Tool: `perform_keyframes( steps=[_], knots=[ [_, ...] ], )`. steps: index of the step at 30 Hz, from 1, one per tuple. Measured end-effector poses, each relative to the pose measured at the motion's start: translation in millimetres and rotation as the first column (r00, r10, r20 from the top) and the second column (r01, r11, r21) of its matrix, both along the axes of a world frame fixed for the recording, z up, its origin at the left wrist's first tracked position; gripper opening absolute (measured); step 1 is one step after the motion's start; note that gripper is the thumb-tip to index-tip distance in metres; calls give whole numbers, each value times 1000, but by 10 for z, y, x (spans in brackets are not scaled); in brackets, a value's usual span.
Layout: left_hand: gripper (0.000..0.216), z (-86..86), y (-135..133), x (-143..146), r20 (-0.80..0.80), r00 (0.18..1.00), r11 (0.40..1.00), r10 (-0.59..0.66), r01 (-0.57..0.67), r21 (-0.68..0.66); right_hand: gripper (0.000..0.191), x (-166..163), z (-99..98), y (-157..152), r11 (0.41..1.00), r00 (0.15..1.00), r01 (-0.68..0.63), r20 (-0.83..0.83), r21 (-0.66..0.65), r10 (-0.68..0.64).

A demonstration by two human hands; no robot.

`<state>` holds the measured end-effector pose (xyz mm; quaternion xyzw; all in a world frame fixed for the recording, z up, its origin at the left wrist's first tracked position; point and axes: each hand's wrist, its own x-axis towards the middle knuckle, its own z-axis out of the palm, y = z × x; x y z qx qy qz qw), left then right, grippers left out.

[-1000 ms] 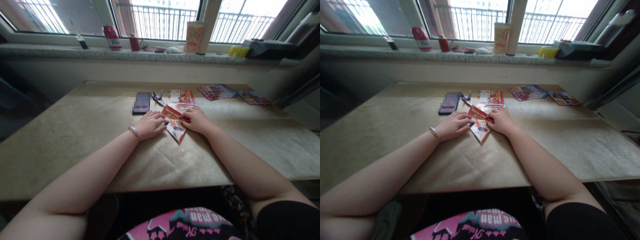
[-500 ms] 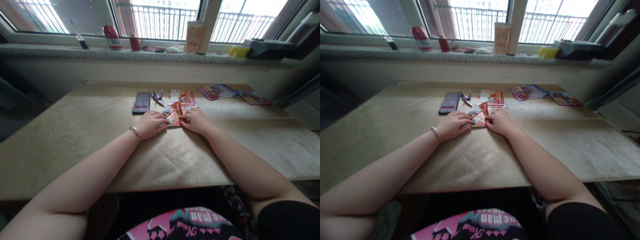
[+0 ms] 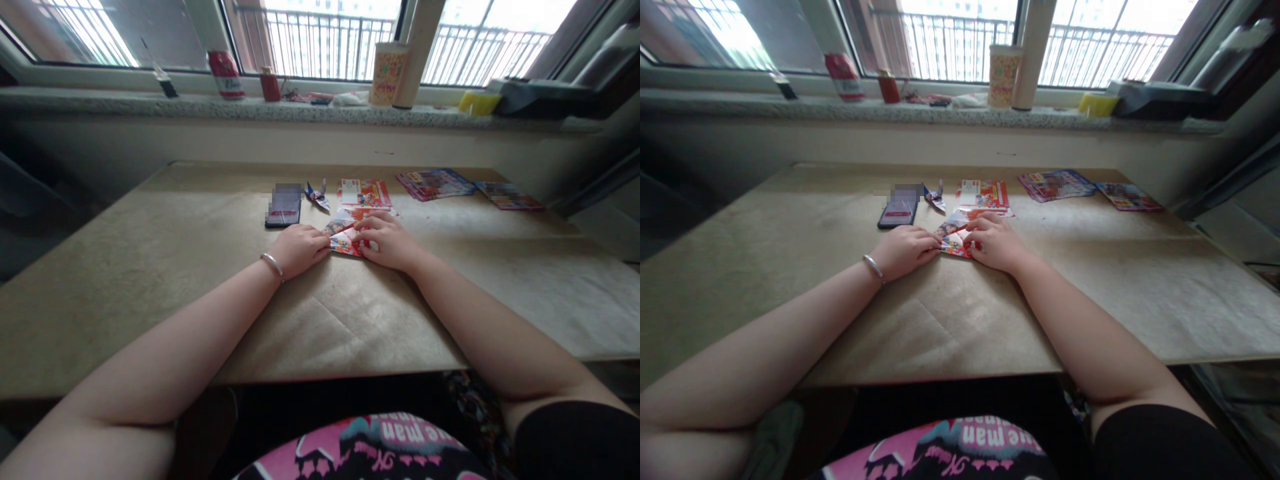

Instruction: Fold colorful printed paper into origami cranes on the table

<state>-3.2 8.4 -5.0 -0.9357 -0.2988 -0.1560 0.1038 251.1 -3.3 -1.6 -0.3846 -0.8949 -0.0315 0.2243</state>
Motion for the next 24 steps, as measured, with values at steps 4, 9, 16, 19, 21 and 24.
perform_keyframes(
  steps=[4,9,16,19,21,24],
  knots=[
    [25,0,-6,8,6,999,999,39,-39,-25,27,-9,6,8,989,994,-93,38,-112,98],
    [29,13,-12,23,-4,996,994,93,-93,-64,27,-28,68,-28,990,990,-100,91,-101,109],
    [28,-28,13,12,73,991,987,113,-104,-121,18,-67,105,-74,992,987,-31,155,-120,50],
    [26,-49,30,0,123,991,989,49,-31,-143,16,-66,94,-79,993,989,-3,150,-121,21],
    [24,-47,32,-3,146,989,985,-14,39,-169,15,-59,90,-86,992,993,21,115,-123,-7],
    [28,-30,24,0,142,985,973,-95,122,-194,13,-41,87,-94,988,998,60,21,-145,-57]
  ],
)
